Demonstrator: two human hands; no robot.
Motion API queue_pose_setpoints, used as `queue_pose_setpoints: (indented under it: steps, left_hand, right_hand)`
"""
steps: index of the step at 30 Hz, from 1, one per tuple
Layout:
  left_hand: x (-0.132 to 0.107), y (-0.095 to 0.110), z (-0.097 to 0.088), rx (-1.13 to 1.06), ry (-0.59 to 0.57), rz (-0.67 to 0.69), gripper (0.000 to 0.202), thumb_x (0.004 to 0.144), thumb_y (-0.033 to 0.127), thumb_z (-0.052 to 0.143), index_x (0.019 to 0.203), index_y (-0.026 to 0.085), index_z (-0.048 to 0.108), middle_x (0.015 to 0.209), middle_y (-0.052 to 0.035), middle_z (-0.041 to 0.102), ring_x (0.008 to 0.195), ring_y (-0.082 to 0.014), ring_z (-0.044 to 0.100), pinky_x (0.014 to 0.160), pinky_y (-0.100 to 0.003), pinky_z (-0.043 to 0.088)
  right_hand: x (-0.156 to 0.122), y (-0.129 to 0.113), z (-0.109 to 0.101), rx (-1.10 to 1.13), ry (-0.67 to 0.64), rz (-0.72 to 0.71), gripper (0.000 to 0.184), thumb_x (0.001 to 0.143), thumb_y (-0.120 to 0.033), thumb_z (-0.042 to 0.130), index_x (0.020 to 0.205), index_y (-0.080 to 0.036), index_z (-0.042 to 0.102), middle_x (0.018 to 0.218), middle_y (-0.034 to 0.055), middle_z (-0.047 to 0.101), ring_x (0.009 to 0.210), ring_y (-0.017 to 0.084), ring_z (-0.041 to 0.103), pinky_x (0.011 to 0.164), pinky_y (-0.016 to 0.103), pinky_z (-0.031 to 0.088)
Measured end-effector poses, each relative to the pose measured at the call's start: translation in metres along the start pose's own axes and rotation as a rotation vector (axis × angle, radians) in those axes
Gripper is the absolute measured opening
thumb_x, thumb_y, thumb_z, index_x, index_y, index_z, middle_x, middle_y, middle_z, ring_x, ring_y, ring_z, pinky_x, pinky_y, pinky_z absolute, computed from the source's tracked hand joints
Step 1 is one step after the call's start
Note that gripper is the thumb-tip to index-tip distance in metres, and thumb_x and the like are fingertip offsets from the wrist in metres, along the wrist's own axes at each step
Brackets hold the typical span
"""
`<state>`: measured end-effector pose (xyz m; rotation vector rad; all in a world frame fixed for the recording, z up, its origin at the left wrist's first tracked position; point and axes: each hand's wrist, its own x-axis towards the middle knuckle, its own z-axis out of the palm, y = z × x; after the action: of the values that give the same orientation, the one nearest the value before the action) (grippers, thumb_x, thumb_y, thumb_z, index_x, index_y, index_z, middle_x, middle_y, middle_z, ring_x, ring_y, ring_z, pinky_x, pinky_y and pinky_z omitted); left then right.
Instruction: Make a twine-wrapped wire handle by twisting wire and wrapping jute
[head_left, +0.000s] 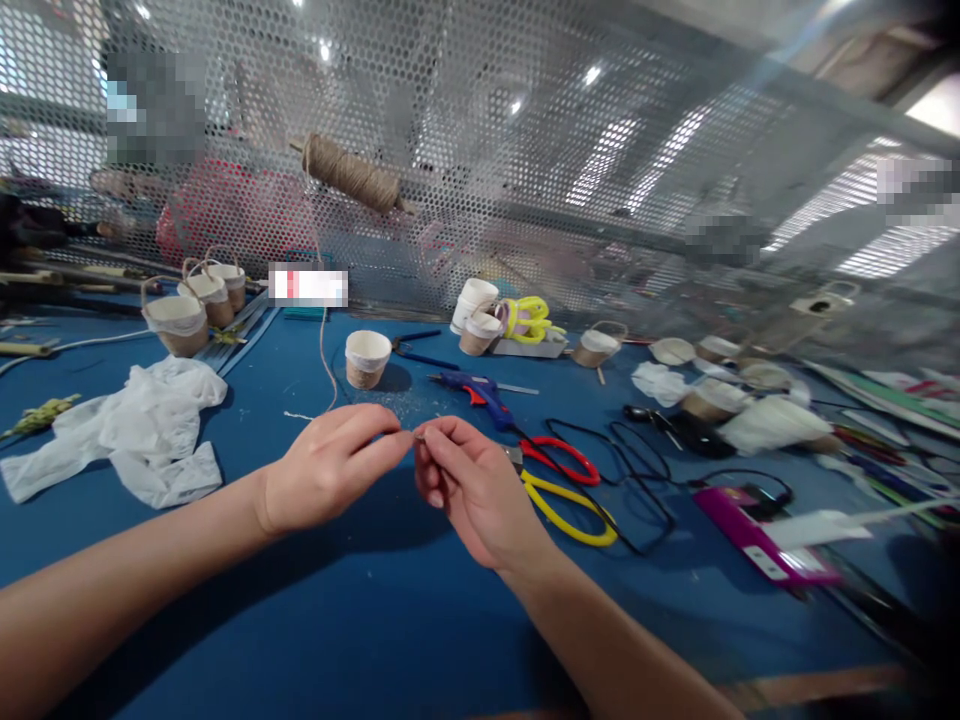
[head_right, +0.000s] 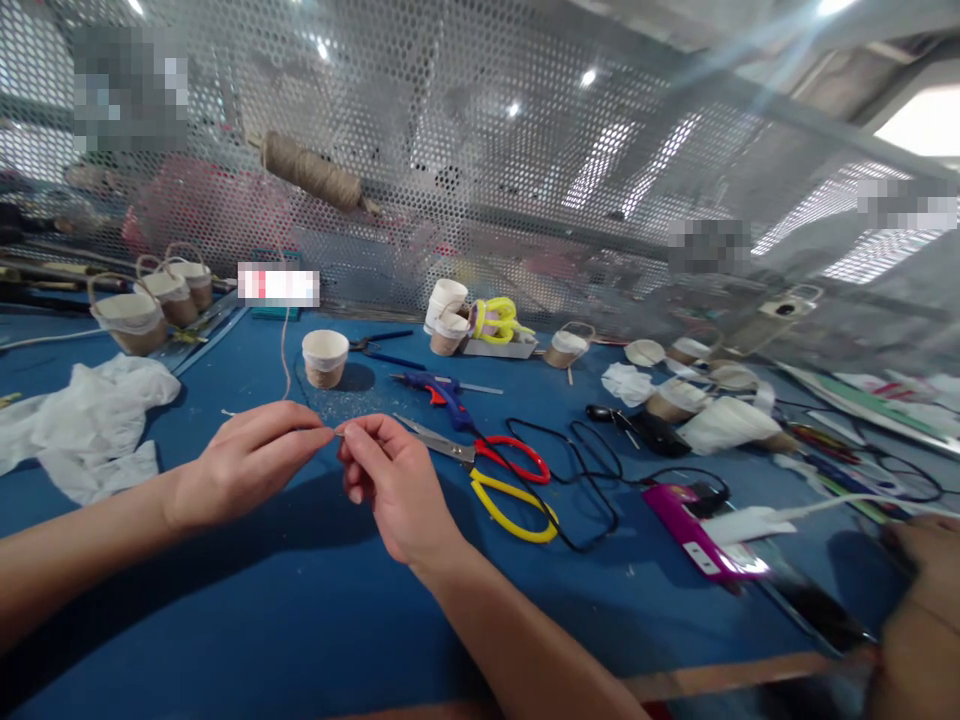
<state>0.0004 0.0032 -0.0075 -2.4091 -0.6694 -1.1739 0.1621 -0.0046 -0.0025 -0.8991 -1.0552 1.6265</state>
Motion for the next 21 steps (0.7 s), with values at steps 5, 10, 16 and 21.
queue_pose_setpoints:
  steps: [5,10,16,21]
  left_hand:
    - [-0.001,0.003,0.003,-0.054,-0.010,-0.116,0.013,0.082,0.009,0.045,0.078,0.013,0.057,0.073,-0.0045,0.060,0.064,-0.0109,0.056,0.057,-0.021,0.048]
    - [0.001,0.006,0.006,-0.160,0.008,-0.267,0.013,0.082,0.011,0.046,0.075,0.013,0.057,0.071,-0.0030,0.059,0.062,-0.0087,0.055,0.056,-0.019,0.046]
    - [0.010,0.011,0.003,-0.602,-0.095,-0.774,0.009,0.077,0.018,0.052,0.071,0.013,0.057,0.062,-0.0001,0.059,0.053,-0.0074,0.051,0.050,-0.019,0.042]
    - [0.018,0.012,0.001,-1.035,-0.129,-1.129,0.011,0.069,0.020,0.058,0.064,0.013,0.053,0.058,0.0025,0.056,0.050,-0.0059,0.049,0.048,-0.018,0.039]
  right_hand:
    - [-0.001,0.004,-0.003,-0.184,0.023,-0.172,0.016,0.076,-0.034,0.058,0.076,-0.018,0.060,0.063,-0.0022,0.052,0.050,0.006,0.044,0.041,0.018,0.033]
    - [-0.001,0.006,-0.005,-0.308,0.046,-0.259,0.019,0.079,-0.035,0.054,0.078,-0.017,0.061,0.065,-0.0007,0.053,0.051,0.007,0.045,0.042,0.020,0.037]
    - [0.000,0.006,-0.006,-0.362,0.047,-0.276,0.018,0.080,-0.033,0.053,0.082,-0.018,0.060,0.066,-0.0002,0.056,0.051,0.007,0.046,0.044,0.021,0.038]
    - [-0.002,0.003,-0.003,-0.478,0.084,-0.270,0.017,0.079,-0.034,0.054,0.080,-0.018,0.056,0.064,-0.0016,0.053,0.050,0.008,0.045,0.045,0.022,0.038]
